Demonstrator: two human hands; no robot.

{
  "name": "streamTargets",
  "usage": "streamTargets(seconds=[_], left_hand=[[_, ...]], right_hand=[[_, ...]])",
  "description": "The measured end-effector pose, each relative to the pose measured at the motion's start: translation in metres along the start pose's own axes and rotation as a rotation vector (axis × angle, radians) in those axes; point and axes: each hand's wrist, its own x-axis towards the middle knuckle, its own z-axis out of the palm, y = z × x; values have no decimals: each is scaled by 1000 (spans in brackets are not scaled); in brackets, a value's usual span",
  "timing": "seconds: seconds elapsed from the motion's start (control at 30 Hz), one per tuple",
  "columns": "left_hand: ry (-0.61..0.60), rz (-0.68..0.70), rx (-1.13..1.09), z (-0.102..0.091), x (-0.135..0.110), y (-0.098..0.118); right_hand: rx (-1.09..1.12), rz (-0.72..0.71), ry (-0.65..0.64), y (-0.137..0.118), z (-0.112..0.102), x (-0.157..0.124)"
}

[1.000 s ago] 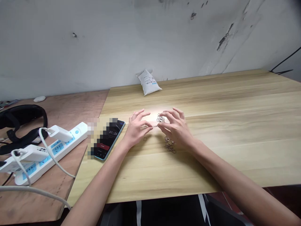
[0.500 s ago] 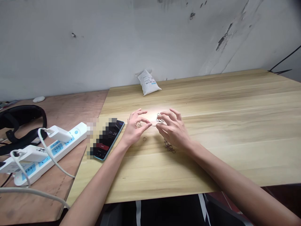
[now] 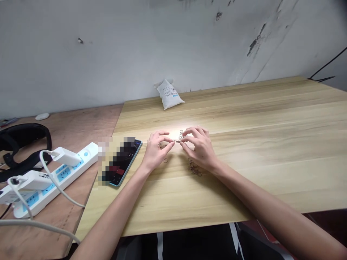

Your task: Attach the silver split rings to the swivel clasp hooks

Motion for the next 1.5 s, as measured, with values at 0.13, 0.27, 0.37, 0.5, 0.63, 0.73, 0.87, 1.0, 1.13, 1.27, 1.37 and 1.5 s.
streamTargets(seconds=[0.13,0.27,0.37,0.5,0.63,0.73,0.87,1.0,1.13,1.27,1.37,1.5], left_hand=[[-7,75,97,-5,0,-1],[-34,210,256,-9,0,-2],[-15,304,386,-11,1,-5],[-8,427,455,-12,3,-12],[-16,532,504,-13,4,-16],[8,565,539,-15,4,-15],[3,601,587,-18,4,-13],[14,599,607,-19,5,-12],[22,567,599,-18,4,-11],[20,535,570,-17,3,-9],[0,515,542,-17,3,-10],[-17,507,535,-17,3,-12]], right_hand=[[22,-5,0,0,0,0],[24,-15,-19,0,0,0],[26,-50,-60,2,0,-1],[24,-80,-93,3,1,-1],[38,-86,-84,3,1,0],[55,-92,-86,4,1,0],[77,-78,-97,5,1,-1],[87,-68,-91,4,-1,-1],[74,-85,-83,5,-1,0],[65,-131,-91,9,2,-1],[68,-134,-95,10,4,-1],[100,-97,-102,9,2,-1]])
